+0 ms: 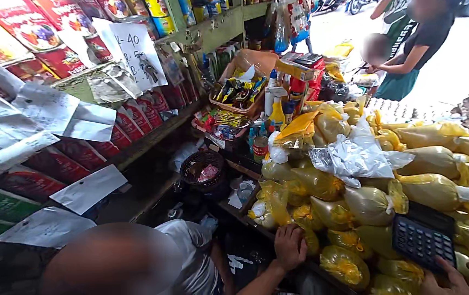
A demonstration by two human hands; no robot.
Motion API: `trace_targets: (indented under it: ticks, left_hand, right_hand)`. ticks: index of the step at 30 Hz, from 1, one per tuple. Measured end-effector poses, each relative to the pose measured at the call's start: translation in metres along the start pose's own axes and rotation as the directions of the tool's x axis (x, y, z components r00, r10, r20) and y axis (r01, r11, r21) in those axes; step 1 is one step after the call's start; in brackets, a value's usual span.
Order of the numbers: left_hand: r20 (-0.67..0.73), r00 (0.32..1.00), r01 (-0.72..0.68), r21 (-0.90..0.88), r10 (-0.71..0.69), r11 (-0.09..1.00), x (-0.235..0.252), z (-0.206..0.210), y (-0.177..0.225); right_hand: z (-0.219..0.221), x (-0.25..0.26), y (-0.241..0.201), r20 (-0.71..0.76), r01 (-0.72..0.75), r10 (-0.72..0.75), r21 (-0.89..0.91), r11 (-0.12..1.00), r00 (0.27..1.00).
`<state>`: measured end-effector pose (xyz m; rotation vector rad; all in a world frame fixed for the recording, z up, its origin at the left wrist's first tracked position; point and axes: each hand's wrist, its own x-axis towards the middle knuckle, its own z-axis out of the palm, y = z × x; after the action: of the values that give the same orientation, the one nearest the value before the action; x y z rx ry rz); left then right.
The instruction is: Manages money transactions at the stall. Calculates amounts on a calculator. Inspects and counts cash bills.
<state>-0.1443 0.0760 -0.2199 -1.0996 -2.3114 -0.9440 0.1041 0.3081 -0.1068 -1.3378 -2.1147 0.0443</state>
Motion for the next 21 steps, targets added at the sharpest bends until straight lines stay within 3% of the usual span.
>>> trace_targets:
  ticks: [13,21]
  left_hand:
    - [0.061,0.998,0.032,0.013,-0.033,0.999,0.004,-0.002,0.004]
    - [0.109,0.994,-0.002,0.004,0.002,1.000,0.003,0.002,0.006]
  right_hand:
    - [0.007,0.006,0.004,-0.019,0.007,-0.006,0.022,1.000,1.000]
    - [0.015,0.005,0.014,0.015,-0.124,0.124,-0.025,0.992,0.992]
